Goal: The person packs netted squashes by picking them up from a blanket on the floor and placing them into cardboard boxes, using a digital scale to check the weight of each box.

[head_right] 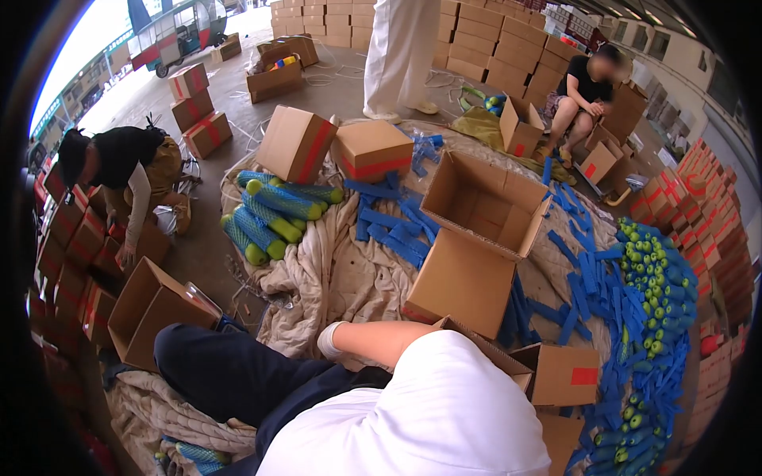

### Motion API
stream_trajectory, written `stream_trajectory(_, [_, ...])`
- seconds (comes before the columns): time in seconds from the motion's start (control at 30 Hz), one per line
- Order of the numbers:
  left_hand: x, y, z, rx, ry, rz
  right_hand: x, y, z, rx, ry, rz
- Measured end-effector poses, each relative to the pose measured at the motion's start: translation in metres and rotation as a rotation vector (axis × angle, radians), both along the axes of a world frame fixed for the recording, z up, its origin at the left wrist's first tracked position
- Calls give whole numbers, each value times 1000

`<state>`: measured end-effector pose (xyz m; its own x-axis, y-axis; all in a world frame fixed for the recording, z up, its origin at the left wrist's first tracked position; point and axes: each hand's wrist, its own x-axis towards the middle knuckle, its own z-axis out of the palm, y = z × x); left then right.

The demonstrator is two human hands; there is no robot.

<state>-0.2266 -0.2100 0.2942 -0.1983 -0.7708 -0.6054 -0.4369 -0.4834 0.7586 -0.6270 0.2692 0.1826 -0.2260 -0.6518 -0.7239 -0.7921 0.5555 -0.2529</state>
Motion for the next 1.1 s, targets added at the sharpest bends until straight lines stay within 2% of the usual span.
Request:
stream_trajectory(0.03, [0, 0, 0, 3, 6, 2, -4, -13, -8, -1, 1, 1])
stream_trajectory(0.1, [5, -4, -3, 15, 22, 12, -13, -41, -37, -205, 196, 158])
stream_trajectory(0.17, [13, -11, -7, 26, 36, 26, -10, -67, -32, -310, 291, 243])
stream_trajectory(0.23, [18, -19, -12, 61, 47, 33, 15, -91, 28, -269, 235, -15])
stream_trajectory(0.27, [23, -25, -17, 62, 48, 34, 19, -93, 41, -269, 235, -14])
stream_trajectory(0.33, [29, -36, -24, 122, 101, 14, 22, -95, 56, -81, 277, 69])
stream_trajectory(0.47, [21, -23, -17, 114, 137, 4, 24, -101, -1, -264, 347, -17])
stream_trajectory(0.53, [2, 2, 2, 35, 80, 27, 23, -101, 11, -235, 349, -30])
stream_trajectory(0.63, [1, -5, -3, 33, 51, 6, 24, -109, 9, -197, 346, -4])
stream_trajectory(0.9, [-4, 6, 4, 37, 25, 4, 20, -129, -9, 102, 298, 40])
stream_trajectory(1.03, [-5, 10, 10, 61, 51, 7, 20, -129, -7, 53, 266, -25])
stream_trajectory(1.1, [-2, 10, 7, 36, 52, 1, 21, -130, -1, 126, 267, 13])
